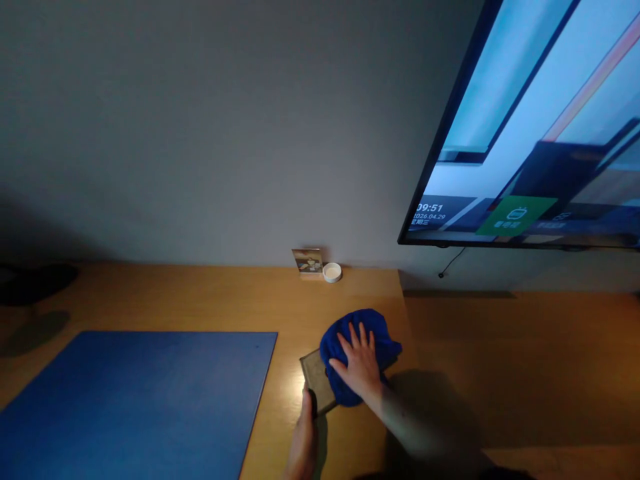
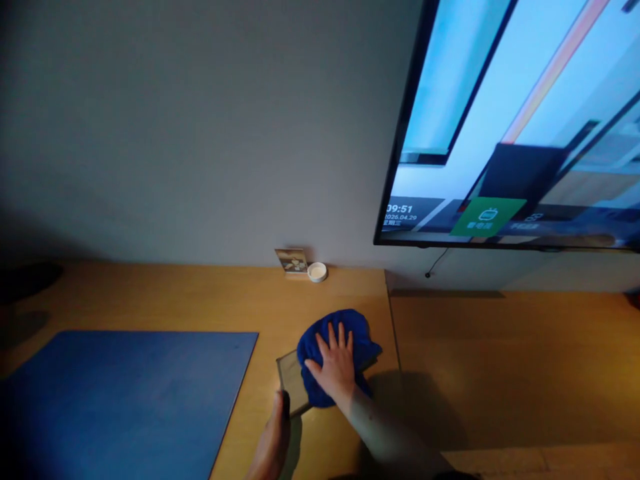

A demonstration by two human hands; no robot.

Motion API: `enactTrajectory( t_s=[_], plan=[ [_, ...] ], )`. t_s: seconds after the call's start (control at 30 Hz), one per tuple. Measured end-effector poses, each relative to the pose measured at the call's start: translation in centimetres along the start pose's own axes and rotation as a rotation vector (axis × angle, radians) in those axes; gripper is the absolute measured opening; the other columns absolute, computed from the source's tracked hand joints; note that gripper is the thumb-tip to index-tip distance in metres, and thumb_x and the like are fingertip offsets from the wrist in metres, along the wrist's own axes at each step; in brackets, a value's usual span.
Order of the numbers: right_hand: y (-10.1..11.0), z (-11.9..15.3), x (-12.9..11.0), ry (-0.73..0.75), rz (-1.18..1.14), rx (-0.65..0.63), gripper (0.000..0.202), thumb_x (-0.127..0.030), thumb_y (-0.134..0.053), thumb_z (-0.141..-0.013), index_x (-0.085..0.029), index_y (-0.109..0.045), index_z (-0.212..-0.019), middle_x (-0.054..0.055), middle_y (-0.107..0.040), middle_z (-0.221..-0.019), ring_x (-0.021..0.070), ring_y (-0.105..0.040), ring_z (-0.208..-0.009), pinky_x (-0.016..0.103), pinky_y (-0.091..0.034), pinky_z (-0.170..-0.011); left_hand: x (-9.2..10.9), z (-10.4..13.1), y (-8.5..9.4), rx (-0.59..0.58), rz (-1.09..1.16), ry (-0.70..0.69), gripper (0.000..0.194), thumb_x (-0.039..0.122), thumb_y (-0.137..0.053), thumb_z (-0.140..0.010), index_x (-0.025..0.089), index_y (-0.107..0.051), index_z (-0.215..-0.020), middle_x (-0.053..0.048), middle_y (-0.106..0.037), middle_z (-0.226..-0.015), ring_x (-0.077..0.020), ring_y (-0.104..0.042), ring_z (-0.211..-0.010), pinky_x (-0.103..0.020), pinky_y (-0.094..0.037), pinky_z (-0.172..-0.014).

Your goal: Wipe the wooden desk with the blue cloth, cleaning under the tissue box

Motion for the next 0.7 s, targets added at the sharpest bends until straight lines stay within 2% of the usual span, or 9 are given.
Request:
enactTrajectory(
  t_s=[0.1, 0.17, 0.2, 0.23, 0.3, 0.43, 0.57, 0.63, 0.7],
  plan=[
    [-2.8, 1.1, -4.4, 0.247, -0.131, -0.127, 0.057, -0.056, -0.061, -0.088, -0.033, -0.057, -0.140, 0.003, -0.035, -0.165, 0.0319, -0.022, -0.156, 0.057, -0.021, -0.127, 1.2, 0.7, -0.5, 0.003, 0.292, 0.197, 0.063, 0.053, -0.024, -0.104, 0.015, -0.036, -0.153, -0.008, -0.047, -0.153, -0.0179, -0.037, -0.147, -0.038, -0.026, -0.127],
    [-4.1, 1.5, -5.6, 0.405, -0.143, -0.201, 0.047, -0.048, -0.065, -0.086, -0.030, -0.065, -0.130, 0.000, -0.043, -0.161, 0.0290, -0.024, -0.155, 0.052, -0.027, -0.126, 2.0, 0.8, 0.1, 0.056, 0.434, 0.248, 0.064, 0.057, -0.025, -0.102, 0.016, -0.043, -0.147, -0.010, -0.069, -0.126, -0.0239, -0.060, -0.125, -0.044, -0.047, -0.113],
    [-4.4, 1.6, -5.6, 0.500, -0.127, -0.242, 0.043, -0.045, -0.067, -0.084, -0.027, -0.069, -0.124, 0.000, -0.048, -0.157, 0.0285, -0.027, -0.154, 0.052, -0.029, -0.126, 2.3, 0.8, 0.4, 0.090, 0.495, 0.254, 0.060, 0.058, -0.027, -0.101, 0.018, -0.050, -0.139, -0.009, -0.074, -0.109, -0.0237, -0.069, -0.108, -0.041, -0.055, -0.101],
    [-4.5, 1.8, -5.3, 0.606, -0.104, -0.287, 0.041, -0.044, -0.068, -0.082, -0.024, -0.071, -0.118, 0.001, -0.053, -0.153, 0.0287, -0.030, -0.153, 0.052, -0.029, -0.126, 2.7, 0.8, 0.8, 0.130, 0.557, 0.252, 0.055, 0.060, -0.029, -0.100, 0.021, -0.056, -0.127, -0.006, -0.076, -0.093, -0.0218, -0.072, -0.090, -0.037, -0.060, -0.087],
    [-4.5, 2.3, -3.9, 0.818, -0.065, -0.366, 0.040, -0.044, -0.071, -0.079, -0.019, -0.072, -0.111, 0.005, -0.060, -0.146, 0.0294, -0.037, -0.149, 0.054, -0.029, -0.125, 3.2, 0.8, 1.4, 0.199, 0.630, 0.286, 0.044, 0.062, -0.035, -0.099, 0.024, -0.058, -0.103, -0.001, -0.071, -0.071, -0.0183, -0.067, -0.064, -0.030, -0.056, -0.062],
    [-3.7, 3.6, 0.9, 1.045, -0.070, -0.450, 0.032, -0.034, -0.071, -0.076, -0.021, -0.073, -0.105, 0.006, -0.064, -0.141, 0.0285, -0.043, -0.146, 0.053, -0.038, -0.120, 4.0, 1.0, 1.1, 0.127, 0.626, 0.379, 0.045, 0.070, -0.041, -0.094, 0.029, -0.057, -0.100, -0.001, -0.067, -0.070, -0.0189, -0.060, -0.053, -0.031, -0.050, -0.052],
    [-0.3, 4.4, 7.0, 1.052, -0.177, -0.421, 0.025, -0.015, -0.066, -0.066, -0.019, -0.075, -0.090, 0.010, -0.072, -0.127, 0.0301, -0.053, -0.138, 0.054, -0.041, -0.116, 4.9, 0.7, 0.2, 0.138, 0.410, 0.334, 0.041, 0.068, -0.041, -0.095, 0.029, -0.055, -0.103, -0.001, -0.062, -0.089, -0.0220, -0.063, -0.067, -0.038, -0.052, -0.056],
    [3.0, 4.8, 10.8, 0.904, -0.245, -0.371, 0.034, -0.008, -0.056, -0.068, -0.018, -0.076, -0.094, 0.012, -0.074, -0.123, 0.0280, -0.054, -0.138, 0.054, -0.039, -0.117, 5.0, 0.6, -0.2, 0.134, 0.319, 0.317, 0.039, 0.065, -0.040, -0.096, 0.029, -0.052, -0.103, 0.000, -0.057, -0.097, -0.0220, -0.060, -0.074, -0.044, -0.053, -0.066],
    [6.6, 5.6, 15.2, 0.594, -0.328, -0.293, 0.044, -0.005, -0.050, -0.067, -0.021, -0.078, -0.097, 0.011, -0.074, -0.123, 0.0268, -0.054, -0.138, 0.054, -0.039, -0.117, 4.7, 0.3, -0.1, 0.171, 0.202, 0.279, 0.035, 0.059, -0.040, -0.097, 0.028, -0.050, -0.110, -0.002, -0.055, -0.112, -0.0234, -0.058, -0.089, -0.052, -0.052, -0.086]
  ],
)
Point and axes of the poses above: each hand's wrist, its own z-axis away from the middle knuckle, its own y-axis out of the back of the hand, x = y × z, the point moved 3 cm from there along -z, towards the middle knuckle
